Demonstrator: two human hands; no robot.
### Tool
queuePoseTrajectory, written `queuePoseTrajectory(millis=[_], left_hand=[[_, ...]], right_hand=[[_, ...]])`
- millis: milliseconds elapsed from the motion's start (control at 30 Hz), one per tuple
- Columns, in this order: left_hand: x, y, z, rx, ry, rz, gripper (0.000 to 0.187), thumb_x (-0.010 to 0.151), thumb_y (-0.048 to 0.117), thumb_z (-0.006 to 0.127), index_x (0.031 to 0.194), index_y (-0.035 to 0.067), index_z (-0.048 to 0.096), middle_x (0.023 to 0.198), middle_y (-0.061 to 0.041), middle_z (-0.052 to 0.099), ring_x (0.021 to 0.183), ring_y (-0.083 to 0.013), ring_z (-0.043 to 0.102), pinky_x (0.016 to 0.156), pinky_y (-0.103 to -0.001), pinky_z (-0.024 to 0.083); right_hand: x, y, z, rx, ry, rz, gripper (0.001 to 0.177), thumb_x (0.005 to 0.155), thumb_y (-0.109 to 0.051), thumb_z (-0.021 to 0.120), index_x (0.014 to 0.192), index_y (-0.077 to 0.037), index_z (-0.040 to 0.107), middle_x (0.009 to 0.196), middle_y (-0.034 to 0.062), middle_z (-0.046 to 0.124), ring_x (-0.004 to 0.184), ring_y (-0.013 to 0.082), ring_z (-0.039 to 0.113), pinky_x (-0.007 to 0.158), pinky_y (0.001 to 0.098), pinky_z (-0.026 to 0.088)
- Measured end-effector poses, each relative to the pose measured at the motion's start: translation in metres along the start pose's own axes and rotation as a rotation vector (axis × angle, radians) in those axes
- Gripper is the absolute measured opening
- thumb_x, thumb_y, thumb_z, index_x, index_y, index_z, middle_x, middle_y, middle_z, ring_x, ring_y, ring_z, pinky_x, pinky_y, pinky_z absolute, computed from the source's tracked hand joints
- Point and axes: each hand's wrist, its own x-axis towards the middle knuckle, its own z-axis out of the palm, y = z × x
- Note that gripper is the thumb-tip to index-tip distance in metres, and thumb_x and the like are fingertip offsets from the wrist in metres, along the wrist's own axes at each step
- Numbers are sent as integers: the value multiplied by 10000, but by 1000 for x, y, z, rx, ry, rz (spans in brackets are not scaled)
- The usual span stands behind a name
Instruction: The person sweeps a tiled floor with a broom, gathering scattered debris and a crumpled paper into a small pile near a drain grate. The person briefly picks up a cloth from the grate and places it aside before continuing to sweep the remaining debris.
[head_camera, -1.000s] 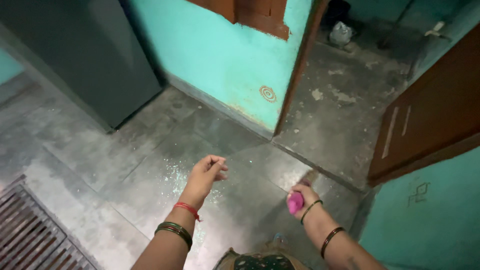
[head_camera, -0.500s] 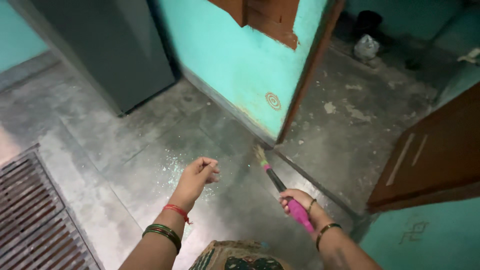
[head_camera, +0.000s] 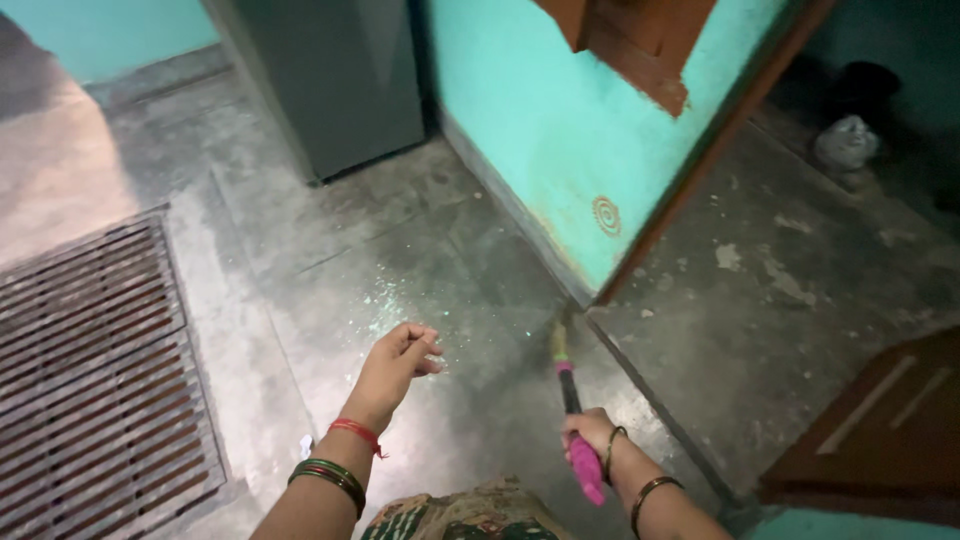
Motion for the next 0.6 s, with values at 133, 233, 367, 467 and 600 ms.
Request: queuePoseTrajectory(millis=[133, 233, 367, 467, 600], left_hand=[[-13, -2, -13, 4, 35, 16, 238, 971, 224, 591, 1117, 49, 660, 983, -80, 723, 807, -169, 691, 821, -318, 572], [-21, -2, -26, -22, 36, 33, 239, 979, 230, 597, 1106, 35, 650, 985, -86, 714, 812, -172, 689, 824, -317, 567], [-27, -2, -41, -21, 41, 53, 241, 983, 233, 602, 1097, 25, 645, 984, -86, 706, 815, -179, 681, 833, -324, 565], [-36, -4, -54, -54, 29, 74, 235, 968, 218, 596, 1101, 31, 647, 987, -88, 706, 819, -188, 687, 847, -334, 574], [-65, -8, -87, -35, 65, 46, 254, 966, 233, 592, 1113, 35, 651, 1004, -85, 718, 837, -194, 709, 862, -332, 569]], right_hand=[[12, -11, 1, 11, -219, 28, 155, 829, -97, 673, 772, 43, 636, 612, 130, 608, 482, 239, 578, 440, 362, 490], [5, -26, -10, 135, -348, 110, 172, 862, -135, 669, 812, 24, 627, 630, 95, 592, 498, 195, 562, 454, 319, 482], [-5, -20, -2, 85, -241, 40, 176, 857, -156, 667, 818, 10, 623, 636, 92, 577, 501, 196, 546, 454, 323, 483], [-6, -6, 6, 208, -172, -1, 126, 865, -91, 636, 843, 22, 585, 693, 101, 603, 554, 176, 578, 465, 312, 487], [-24, 10, 25, 418, -68, 74, 98, 894, -95, 596, 900, -19, 534, 711, 88, 574, 559, 180, 557, 474, 301, 492]])
